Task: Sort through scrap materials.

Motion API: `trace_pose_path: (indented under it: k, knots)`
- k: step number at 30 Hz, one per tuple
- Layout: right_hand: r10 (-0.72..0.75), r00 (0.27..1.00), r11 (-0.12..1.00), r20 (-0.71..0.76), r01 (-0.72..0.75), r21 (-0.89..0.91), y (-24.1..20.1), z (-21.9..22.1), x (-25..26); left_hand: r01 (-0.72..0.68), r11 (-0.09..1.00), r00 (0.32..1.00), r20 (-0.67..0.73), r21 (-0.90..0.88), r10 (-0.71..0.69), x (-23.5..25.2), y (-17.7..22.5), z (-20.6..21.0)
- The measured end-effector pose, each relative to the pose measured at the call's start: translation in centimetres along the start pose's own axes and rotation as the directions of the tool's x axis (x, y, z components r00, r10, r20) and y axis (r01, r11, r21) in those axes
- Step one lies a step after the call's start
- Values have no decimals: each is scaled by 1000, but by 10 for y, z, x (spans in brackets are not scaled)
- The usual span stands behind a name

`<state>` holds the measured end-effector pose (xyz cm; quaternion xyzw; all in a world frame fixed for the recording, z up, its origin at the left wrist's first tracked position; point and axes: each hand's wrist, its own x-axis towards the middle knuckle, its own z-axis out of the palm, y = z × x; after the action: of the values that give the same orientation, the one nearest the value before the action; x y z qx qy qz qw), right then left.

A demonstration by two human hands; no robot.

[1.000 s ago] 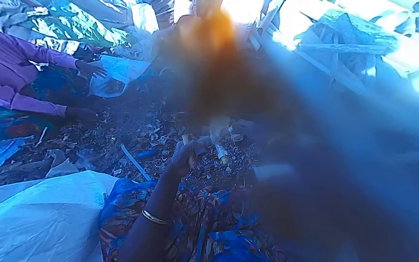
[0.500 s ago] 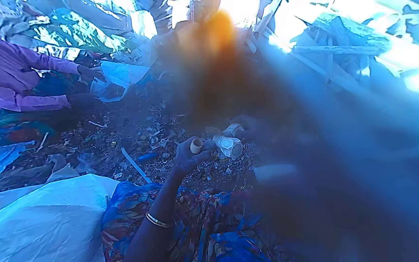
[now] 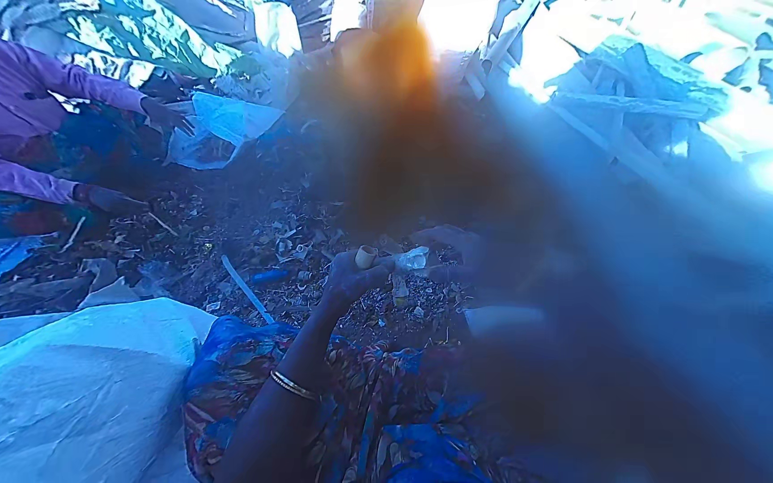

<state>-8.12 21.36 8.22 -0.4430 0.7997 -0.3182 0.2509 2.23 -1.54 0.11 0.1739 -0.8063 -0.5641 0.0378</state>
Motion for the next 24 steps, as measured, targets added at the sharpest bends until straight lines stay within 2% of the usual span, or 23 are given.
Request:
trace_pose_path:
  k: [2,4,5,7,12,15,18,20,22,24]
  knots:
    - [-19,999,945,35,30,-327,-5,12,0,80,994,997,27,-71,-78,-1,4,0]
    - [-15,998,816,65,50,-575,-4,24,5,139,976,990,61,-169,-131,-3,5,0]
    - [-25,998,787,63,59,-614,-3,28,8,158,964,987,77,-214,-144,-4,6,0]
    - [-32,998,795,57,60,-604,0,29,13,186,950,981,99,-251,-166,-6,8,-1]
    - [87,996,950,23,-76,-302,4,18,19,203,926,970,197,-318,-145,-7,9,-11]
    - [177,982,984,-70,-179,-22,0,8,15,222,902,972,155,-371,-176,-5,12,-20]
    - [407,895,883,-182,-334,331,-3,6,9,208,874,976,38,-439,-214,-5,16,-25]
    - [568,812,736,-133,-428,525,4,6,13,197,871,972,-30,-450,-235,-4,16,-25]
    - [641,759,641,-111,-450,621,10,7,16,191,876,972,-38,-444,-231,-6,15,-23]
    - [660,741,625,-124,-450,638,13,6,17,153,892,986,4,-425,-168,-6,14,-18]
